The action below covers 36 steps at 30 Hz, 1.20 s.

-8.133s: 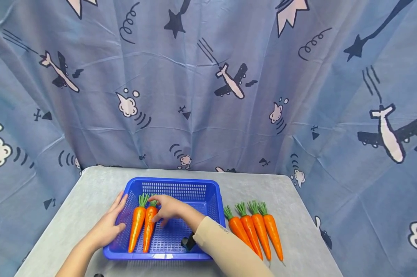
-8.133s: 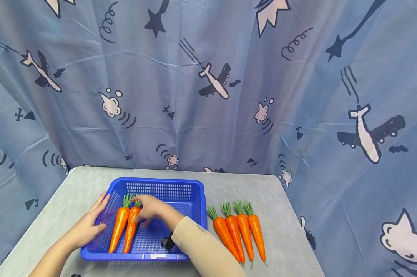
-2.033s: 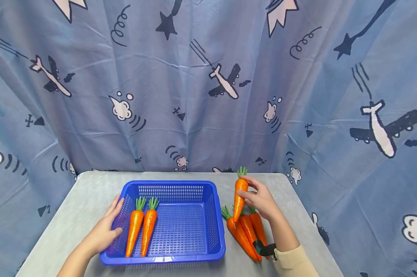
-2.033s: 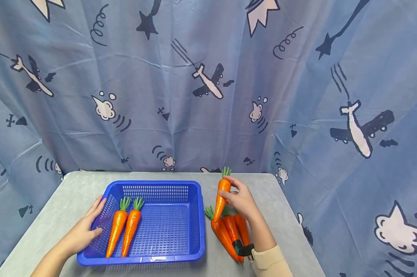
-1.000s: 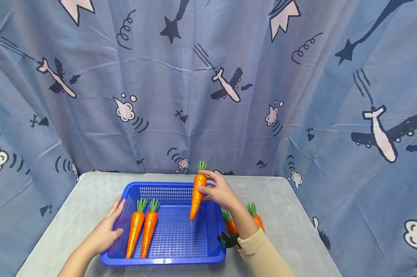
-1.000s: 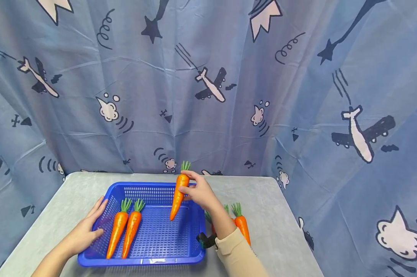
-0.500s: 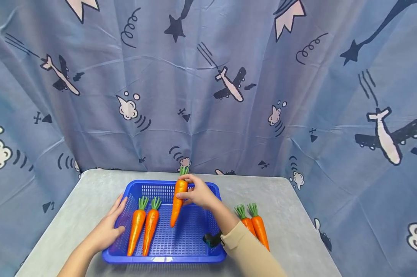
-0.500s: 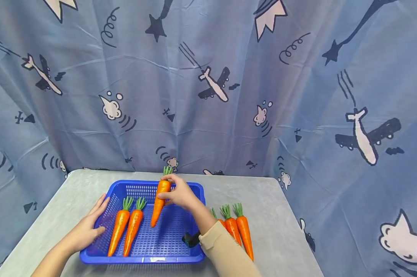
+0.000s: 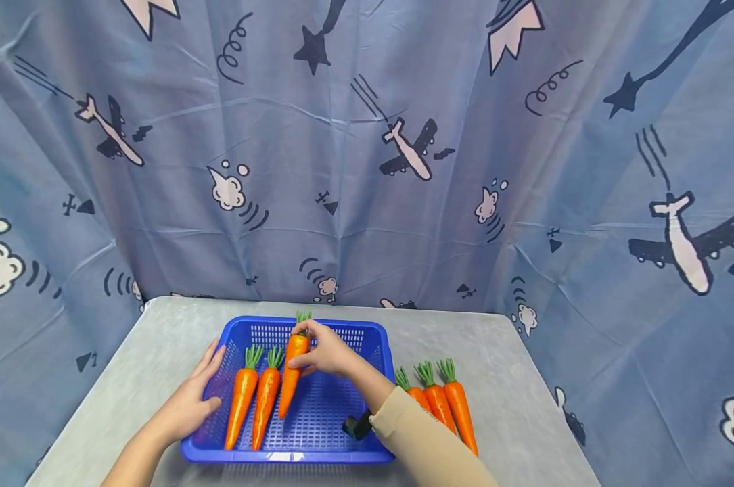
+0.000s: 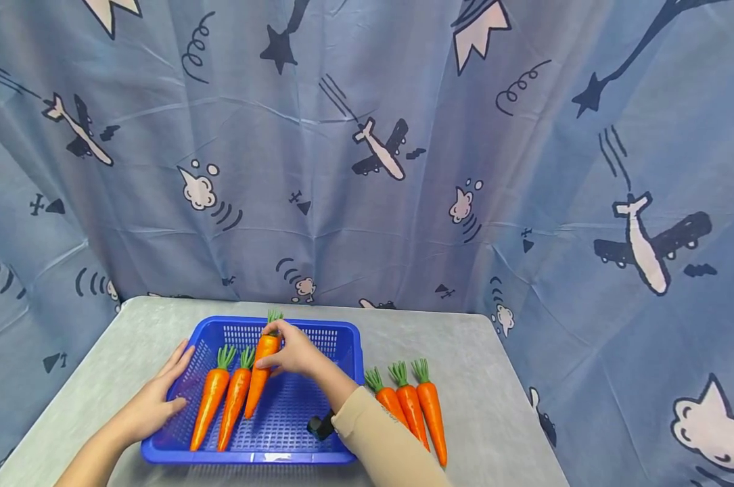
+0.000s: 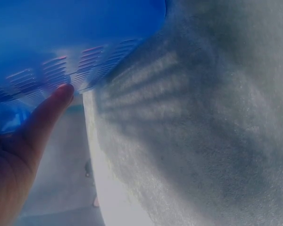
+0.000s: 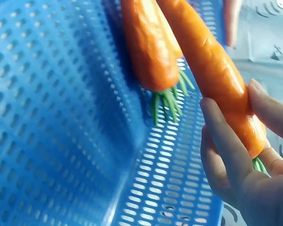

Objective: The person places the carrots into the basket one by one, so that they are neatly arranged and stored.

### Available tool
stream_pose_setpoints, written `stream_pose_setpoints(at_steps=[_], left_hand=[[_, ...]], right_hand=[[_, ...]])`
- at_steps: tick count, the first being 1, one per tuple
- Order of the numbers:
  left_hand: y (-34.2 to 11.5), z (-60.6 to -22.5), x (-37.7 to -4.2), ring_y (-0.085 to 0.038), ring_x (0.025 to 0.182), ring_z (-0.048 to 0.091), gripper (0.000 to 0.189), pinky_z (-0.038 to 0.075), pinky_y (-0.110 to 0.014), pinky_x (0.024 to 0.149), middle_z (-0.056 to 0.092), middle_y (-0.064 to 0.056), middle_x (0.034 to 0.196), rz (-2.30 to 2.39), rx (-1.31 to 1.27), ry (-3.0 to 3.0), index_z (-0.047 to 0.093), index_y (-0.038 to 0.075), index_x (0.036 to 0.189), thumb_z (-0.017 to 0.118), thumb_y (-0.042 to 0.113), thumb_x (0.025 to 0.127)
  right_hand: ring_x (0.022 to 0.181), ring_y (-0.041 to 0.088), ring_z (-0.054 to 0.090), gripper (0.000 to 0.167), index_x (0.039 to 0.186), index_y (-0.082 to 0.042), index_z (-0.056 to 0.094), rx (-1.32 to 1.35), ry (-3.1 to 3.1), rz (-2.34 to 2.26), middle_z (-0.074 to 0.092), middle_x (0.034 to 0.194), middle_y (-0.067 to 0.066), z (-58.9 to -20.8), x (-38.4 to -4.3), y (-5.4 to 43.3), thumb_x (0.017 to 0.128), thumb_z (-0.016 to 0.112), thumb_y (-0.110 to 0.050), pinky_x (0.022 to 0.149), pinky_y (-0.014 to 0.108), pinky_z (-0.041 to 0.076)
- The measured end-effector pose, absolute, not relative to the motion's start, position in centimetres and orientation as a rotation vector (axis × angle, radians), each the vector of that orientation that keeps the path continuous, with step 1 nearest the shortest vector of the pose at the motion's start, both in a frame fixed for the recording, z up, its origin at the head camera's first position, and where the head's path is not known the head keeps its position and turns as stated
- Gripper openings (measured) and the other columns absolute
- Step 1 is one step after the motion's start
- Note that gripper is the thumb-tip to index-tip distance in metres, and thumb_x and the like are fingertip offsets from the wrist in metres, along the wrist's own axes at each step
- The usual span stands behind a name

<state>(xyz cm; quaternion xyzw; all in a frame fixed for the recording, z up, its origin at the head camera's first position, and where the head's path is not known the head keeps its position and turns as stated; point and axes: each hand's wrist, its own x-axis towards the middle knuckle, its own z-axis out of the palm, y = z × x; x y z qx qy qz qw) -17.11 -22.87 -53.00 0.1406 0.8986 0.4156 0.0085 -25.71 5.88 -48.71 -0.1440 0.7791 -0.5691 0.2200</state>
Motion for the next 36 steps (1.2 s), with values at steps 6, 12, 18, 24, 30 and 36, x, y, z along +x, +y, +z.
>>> stream_pose_setpoints(at_steps=[6,12,18,24,30,36], left_hand=[[-22.8,-52.7,-16.9,-0.057,0.147,0.017,0.091,0.022,-0.074,0.11,0.006,-0.021,0.169,1.296,0.428,2.805,0.023,0.002,0.16,0.063,-0.006,0.079],[-22.8,-52.6,-16.8,-0.057,0.147,0.018,0.09,0.023,-0.073,0.11,0.005,-0.019,0.169,1.286,0.416,2.807,0.023,0.001,0.16,0.064,-0.006,0.079],[-22.8,-52.6,-16.7,-0.058,0.146,0.019,0.09,0.024,-0.074,0.11,0.006,-0.02,0.169,1.293,0.415,2.802,0.024,0.0,0.159,0.065,-0.005,0.078],[-22.7,-52.5,-16.8,-0.058,0.146,0.019,0.091,0.024,-0.074,0.11,0.007,-0.02,0.169,1.302,0.414,2.803,0.024,0.0,0.159,0.065,-0.006,0.078],[-22.7,-52.4,-16.8,-0.058,0.146,0.02,0.09,0.024,-0.074,0.11,0.009,-0.023,0.168,1.291,0.426,2.819,0.025,-0.001,0.159,0.065,-0.006,0.078],[-22.6,-52.4,-16.9,-0.058,0.146,0.019,0.091,0.024,-0.074,0.11,0.008,-0.023,0.168,1.287,0.422,2.816,0.025,0.0,0.159,0.065,-0.006,0.078]], right_hand=[[0.088,0.024,0.068,0.056,0.127,-0.007,0.056,-0.419,2.164,-1.52,0.053,0.119,0.013,-49.6,-25.3,4.8,0.078,0.081,0.003,0.072,0.053,0.061],[0.084,0.022,0.067,0.052,0.12,-0.01,0.058,-0.411,2.201,-1.455,0.053,0.11,0.01,-50.3,-24.6,4.1,0.076,0.082,0.005,0.068,0.05,0.061],[0.077,0.025,0.067,0.051,0.115,-0.009,0.058,-0.327,2.176,-1.37,0.052,0.105,0.011,-51.2,-24.2,3.6,0.074,0.081,0.011,0.066,0.051,0.061],[0.075,0.029,0.068,0.049,0.118,-0.006,0.06,-0.25,2.09,-1.317,0.056,0.103,0.015,-51.8,-24.3,3.4,0.077,0.077,0.013,0.07,0.052,0.061],[0.075,0.03,0.069,0.054,0.126,-0.002,0.062,-0.233,2.077,-1.293,0.058,0.1,0.016,-52.0,-24.3,3.6,0.077,0.074,0.018,0.071,0.052,0.061],[0.081,0.029,0.068,0.053,0.128,-0.006,0.065,-0.284,2.19,-1.178,0.059,0.106,0.015,-51.5,-24.2,3.7,0.079,0.078,0.009,0.065,0.051,0.061]])
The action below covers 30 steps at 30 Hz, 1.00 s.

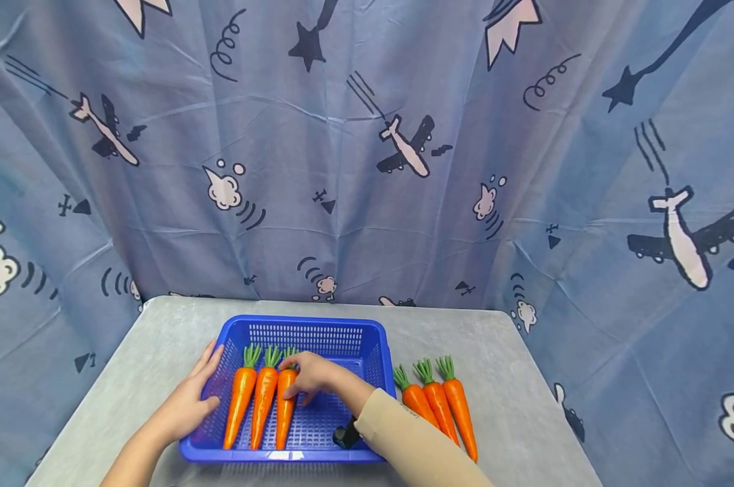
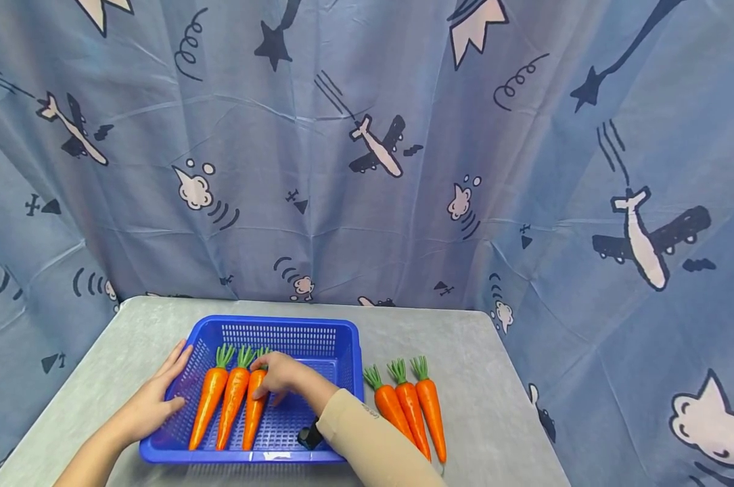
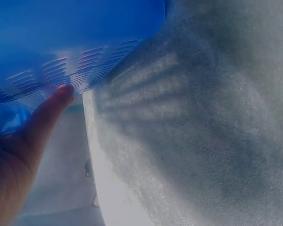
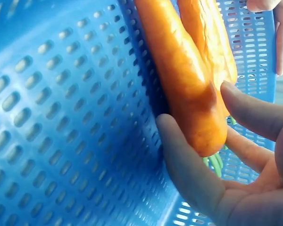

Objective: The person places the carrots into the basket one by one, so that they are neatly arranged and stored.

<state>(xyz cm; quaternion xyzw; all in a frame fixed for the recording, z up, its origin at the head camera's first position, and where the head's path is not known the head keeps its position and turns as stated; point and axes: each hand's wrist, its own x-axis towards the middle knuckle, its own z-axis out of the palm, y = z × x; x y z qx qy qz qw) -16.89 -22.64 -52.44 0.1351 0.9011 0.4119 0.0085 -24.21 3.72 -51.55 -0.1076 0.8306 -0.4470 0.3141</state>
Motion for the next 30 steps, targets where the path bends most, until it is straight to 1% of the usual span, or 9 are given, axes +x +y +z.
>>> stream_pose_setpoints(at_steps=[5,8,11,13,18,23,25,30], left_hand=[[-22.5,-52.4,-17.1,-0.058,0.146,0.019,0.091,0.024,-0.074,0.11,0.008,-0.023,0.168,1.274,0.424,2.814,0.024,0.001,0.159,0.065,-0.006,0.078],[-22.5,-52.4,-17.1,-0.058,0.146,0.02,0.091,0.024,-0.073,0.11,0.008,-0.023,0.168,1.274,0.435,2.818,0.024,0.0,0.159,0.065,-0.006,0.078],[-22.5,-52.3,-16.9,-0.058,0.146,0.02,0.091,0.025,-0.073,0.109,0.008,-0.022,0.168,1.278,0.442,2.819,0.025,-0.001,0.159,0.065,-0.006,0.077],[-22.5,-52.4,-16.8,-0.058,0.146,0.019,0.091,0.024,-0.073,0.109,0.007,-0.022,0.168,1.279,0.439,2.816,0.024,0.0,0.159,0.065,-0.006,0.078],[-22.5,-52.4,-16.7,-0.058,0.146,0.019,0.092,0.024,-0.074,0.109,0.008,-0.022,0.169,1.292,0.436,2.815,0.024,0.001,0.159,0.065,-0.005,0.078],[-22.6,-52.5,-16.8,-0.058,0.146,0.02,0.092,0.025,-0.074,0.108,0.008,-0.021,0.169,1.284,0.439,2.816,0.024,0.002,0.159,0.065,-0.005,0.078],[-22.6,-52.6,-16.8,-0.058,0.146,0.019,0.092,0.025,-0.074,0.108,0.007,-0.02,0.169,1.287,0.438,2.812,0.024,0.002,0.159,0.066,-0.005,0.078],[-22.5,-52.6,-16.7,-0.059,0.146,0.019,0.091,0.024,-0.075,0.108,0.008,-0.022,0.168,1.299,0.441,2.806,0.025,0.001,0.159,0.066,-0.006,0.078]], right_hand=[[0.084,0.03,0.069,0.054,0.13,-0.006,0.065,-0.256,2.197,-1.209,0.06,0.114,0.018,-51.0,-24.4,4.3,0.079,0.078,0.006,0.066,0.052,0.061],[0.087,0.033,0.069,0.053,0.129,-0.006,0.065,-0.252,2.192,-1.234,0.059,0.123,0.022,-50.4,-24.5,4.8,0.08,0.079,0.005,0.068,0.053,0.06],[0.091,0.036,0.069,0.053,0.13,-0.007,0.064,-0.252,2.182,-1.256,0.056,0.132,0.026,-49.7,-24.5,5.3,0.08,0.079,0.004,0.071,0.054,0.06],[0.093,0.036,0.069,0.054,0.131,-0.008,0.063,-0.256,2.185,-1.267,0.055,0.135,0.026,-49.2,-24.5,5.6,0.081,0.079,0.004,0.074,0.054,0.06],[0.096,0.032,0.069,0.054,0.131,-0.011,0.063,-0.28,2.207,-1.309,0.055,0.138,0.024,-47.8,-24.4,6.5,0.081,0.08,0.0,0.076,0.05,0.061],[0.097,0.029,0.07,0.049,0.127,-0.015,0.066,-0.292,2.186,-1.378,0.055,0.139,0.022,-46.5,-24.0,7.5,0.082,0.08,-0.002,0.078,0.051,0.061],[0.099,0.028,0.069,0.048,0.126,-0.016,0.066,-0.307,2.188,-1.393,0.055,0.14,0.022,-46.3,-23.8,7.9,0.082,0.08,-0.003,0.079,0.05,0.06],[0.109,0.027,0.065,0.049,0.126,-0.018,0.067,-0.353,2.218,-1.403,0.058,0.139,0.018,-45.6,-23.1,8.9,0.081,0.082,-0.007,0.076,0.043,0.062]])
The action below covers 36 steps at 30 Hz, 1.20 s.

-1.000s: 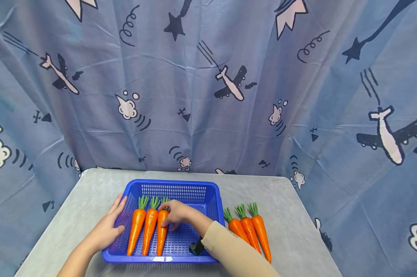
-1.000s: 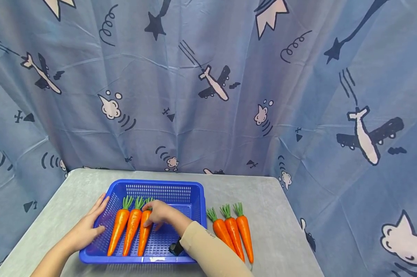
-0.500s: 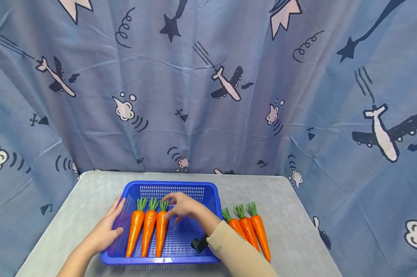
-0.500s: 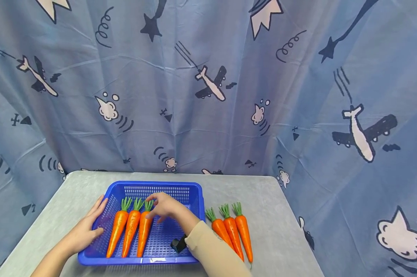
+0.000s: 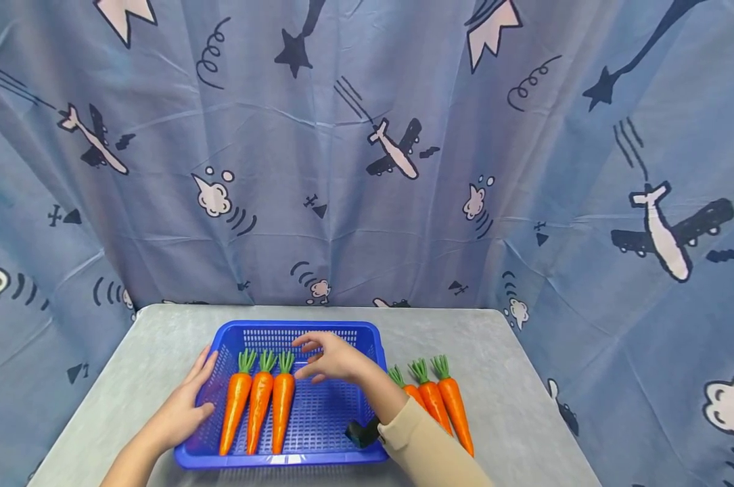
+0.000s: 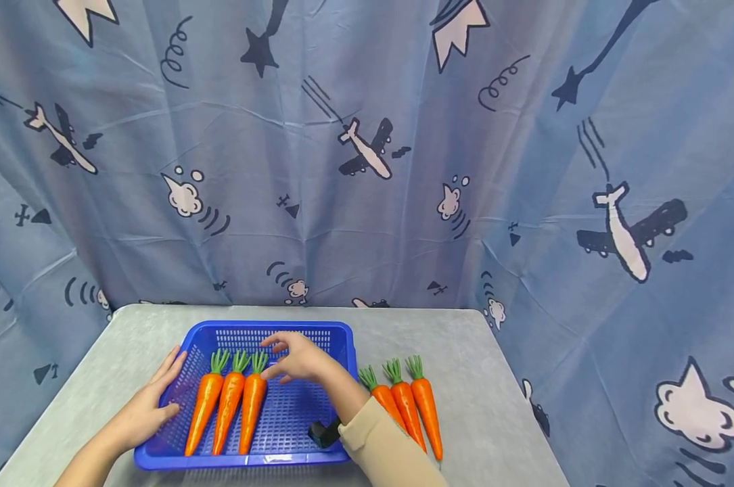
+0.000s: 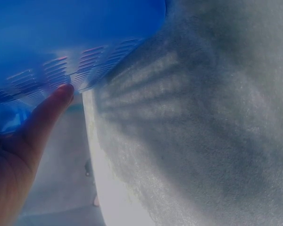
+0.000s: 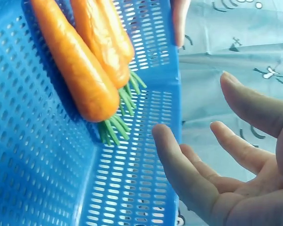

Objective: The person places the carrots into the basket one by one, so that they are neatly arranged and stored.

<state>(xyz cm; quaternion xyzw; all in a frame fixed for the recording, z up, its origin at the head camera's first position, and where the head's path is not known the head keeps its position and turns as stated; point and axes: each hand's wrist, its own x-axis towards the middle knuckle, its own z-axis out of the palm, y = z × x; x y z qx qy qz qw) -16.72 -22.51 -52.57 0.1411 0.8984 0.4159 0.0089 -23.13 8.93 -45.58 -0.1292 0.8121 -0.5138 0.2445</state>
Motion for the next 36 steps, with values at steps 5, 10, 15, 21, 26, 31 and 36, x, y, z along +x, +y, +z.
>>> stream_pose_setpoints(at_steps=[5,10,15,21,26,31,36], left_hand=[[-22.5,-52.6,-16.7,-0.06,0.145,0.019,0.091,0.024,-0.075,0.107,0.007,-0.022,0.168,1.288,0.434,2.81,0.024,0.001,0.159,0.065,-0.004,0.078],[-22.5,-52.5,-16.7,-0.06,0.145,0.017,0.091,0.023,-0.075,0.108,0.004,-0.022,0.169,1.276,0.414,2.796,0.022,0.0,0.159,0.063,-0.004,0.079],[-22.4,-52.4,-16.8,-0.06,0.146,0.015,0.091,0.021,-0.076,0.109,0.003,-0.022,0.169,1.28,0.392,2.779,0.02,0.001,0.16,0.062,-0.005,0.079],[-22.4,-52.4,-16.7,-0.06,0.146,0.015,0.091,0.02,-0.076,0.109,0.004,-0.022,0.169,1.288,0.403,2.779,0.021,0.0,0.159,0.063,-0.006,0.079],[-22.3,-52.4,-16.8,-0.059,0.147,0.014,0.091,0.02,-0.076,0.11,0.002,-0.02,0.169,1.285,0.388,2.768,0.02,0.001,0.16,0.062,-0.006,0.08],[-22.3,-52.4,-16.8,-0.059,0.147,0.015,0.091,0.02,-0.076,0.11,0.003,-0.021,0.169,1.284,0.394,2.779,0.021,0.001,0.16,0.063,-0.005,0.079],[-22.4,-52.6,-16.9,-0.059,0.147,0.015,0.091,0.021,-0.075,0.11,0.003,-0.021,0.169,1.278,0.395,2.781,0.021,0.001,0.16,0.063,-0.005,0.08]], right_hand=[[0.117,0.034,0.063,0.049,0.127,-0.02,0.067,-0.345,2.223,-1.456,0.06,0.136,0.013,-44.7,-22.4,10.0,0.082,0.082,-0.009,0.08,0.045,0.061],[0.121,0.037,0.061,0.051,0.129,-0.02,0.066,-0.367,2.245,-1.501,0.06,0.137,0.012,-44.3,-22.2,11.5,0.082,0.082,-0.011,0.084,0.05,0.06],[0.122,0.037,0.061,0.052,0.132,-0.02,0.064,-0.415,2.303,-1.522,0.06,0.137,0.013,-44.0,-22.0,13.0,0.083,0.082,-0.016,0.086,0.047,0.06],[0.124,0.035,0.061,0.055,0.136,-0.016,0.062,-0.479,2.41,-1.529,0.062,0.137,0.012,-43.9,-21.5,14.8,0.085,0.081,-0.024,0.099,0.051,0.053],[0.124,0.035,0.061,0.057,0.137,-0.019,0.06,-0.413,2.409,-1.604,0.061,0.138,0.012,-43.7,-21.0,16.3,0.085,0.081,-0.027,0.099,0.054,0.052],[0.124,0.035,0.06,0.057,0.138,-0.017,0.059,-0.351,2.393,-1.69,0.06,0.138,0.013,-43.6,-20.8,17.9,0.086,0.08,-0.025,0.097,0.053,0.054],[0.126,0.035,0.058,0.057,0.139,-0.017,0.059,-0.28,2.396,-1.742,0.059,0.14,0.012,-43.4,-20.3,19.1,0.086,0.08,-0.022,0.099,0.053,0.053]])
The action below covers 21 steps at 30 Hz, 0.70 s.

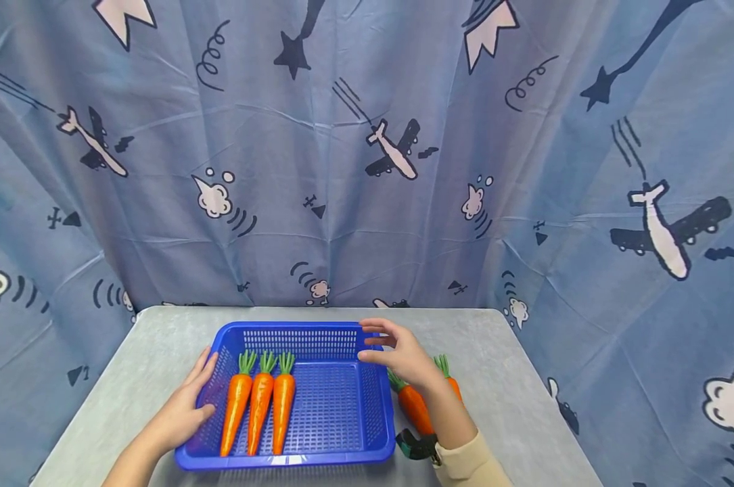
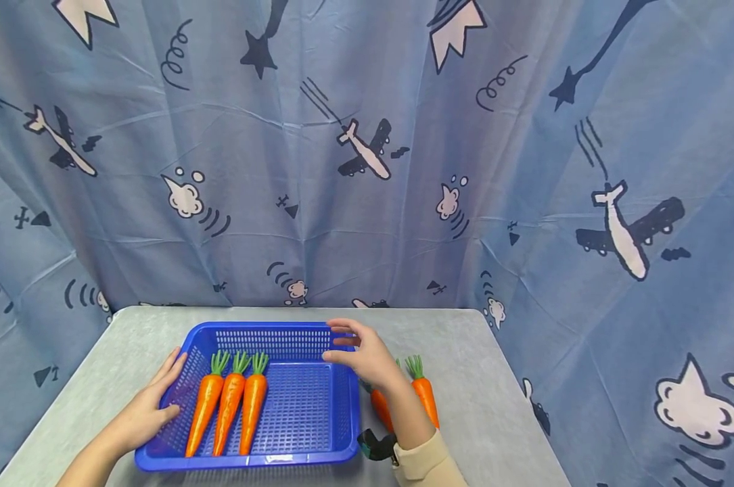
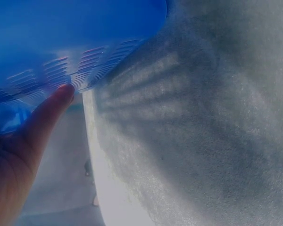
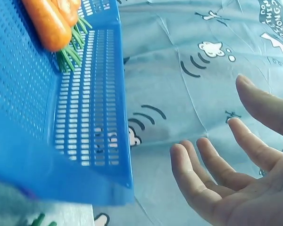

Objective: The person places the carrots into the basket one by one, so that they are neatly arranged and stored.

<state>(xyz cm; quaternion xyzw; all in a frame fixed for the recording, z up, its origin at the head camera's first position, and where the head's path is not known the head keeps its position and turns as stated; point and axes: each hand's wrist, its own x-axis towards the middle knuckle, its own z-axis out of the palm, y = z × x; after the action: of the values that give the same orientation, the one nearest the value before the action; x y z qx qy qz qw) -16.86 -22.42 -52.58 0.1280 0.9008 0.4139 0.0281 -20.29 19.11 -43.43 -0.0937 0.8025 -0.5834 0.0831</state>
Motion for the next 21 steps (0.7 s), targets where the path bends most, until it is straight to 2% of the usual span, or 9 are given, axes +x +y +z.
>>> stream_pose_setpoints(at_steps=[7,17,21], left_hand=[[-22.5,-52.8,-16.9,-0.059,0.147,0.015,0.091,0.021,-0.075,0.109,0.003,-0.02,0.169,1.281,0.399,2.78,0.021,0.002,0.16,0.063,-0.004,0.079],[-22.5,-52.9,-16.5,-0.059,0.146,0.015,0.091,0.021,-0.076,0.109,0.003,-0.021,0.169,1.297,0.378,2.758,0.021,0.002,0.16,0.064,-0.003,0.079],[-22.5,-52.7,-16.8,-0.059,0.147,0.015,0.091,0.02,-0.076,0.109,0.003,-0.02,0.169,1.293,0.398,2.77,0.021,0.001,0.16,0.064,-0.003,0.079]], right_hand=[[0.128,0.037,0.058,0.06,0.139,-0.018,0.059,-0.234,2.442,-1.751,0.056,0.145,0.016,-44.0,-19.6,21.0,0.084,0.081,-0.026,0.099,0.052,0.053],[0.125,0.033,0.061,0.055,0.136,-0.022,0.062,-0.122,2.515,-1.712,0.06,0.14,0.01,-45.7,-18.6,24.4,0.084,0.081,-0.025,0.097,0.05,0.055],[0.125,0.037,0.06,0.056,0.137,-0.017,0.06,-0.048,2.532,-1.712,0.059,0.14,0.013,-46.6,-18.5,26.2,0.085,0.08,-0.022,0.098,0.048,0.055]])
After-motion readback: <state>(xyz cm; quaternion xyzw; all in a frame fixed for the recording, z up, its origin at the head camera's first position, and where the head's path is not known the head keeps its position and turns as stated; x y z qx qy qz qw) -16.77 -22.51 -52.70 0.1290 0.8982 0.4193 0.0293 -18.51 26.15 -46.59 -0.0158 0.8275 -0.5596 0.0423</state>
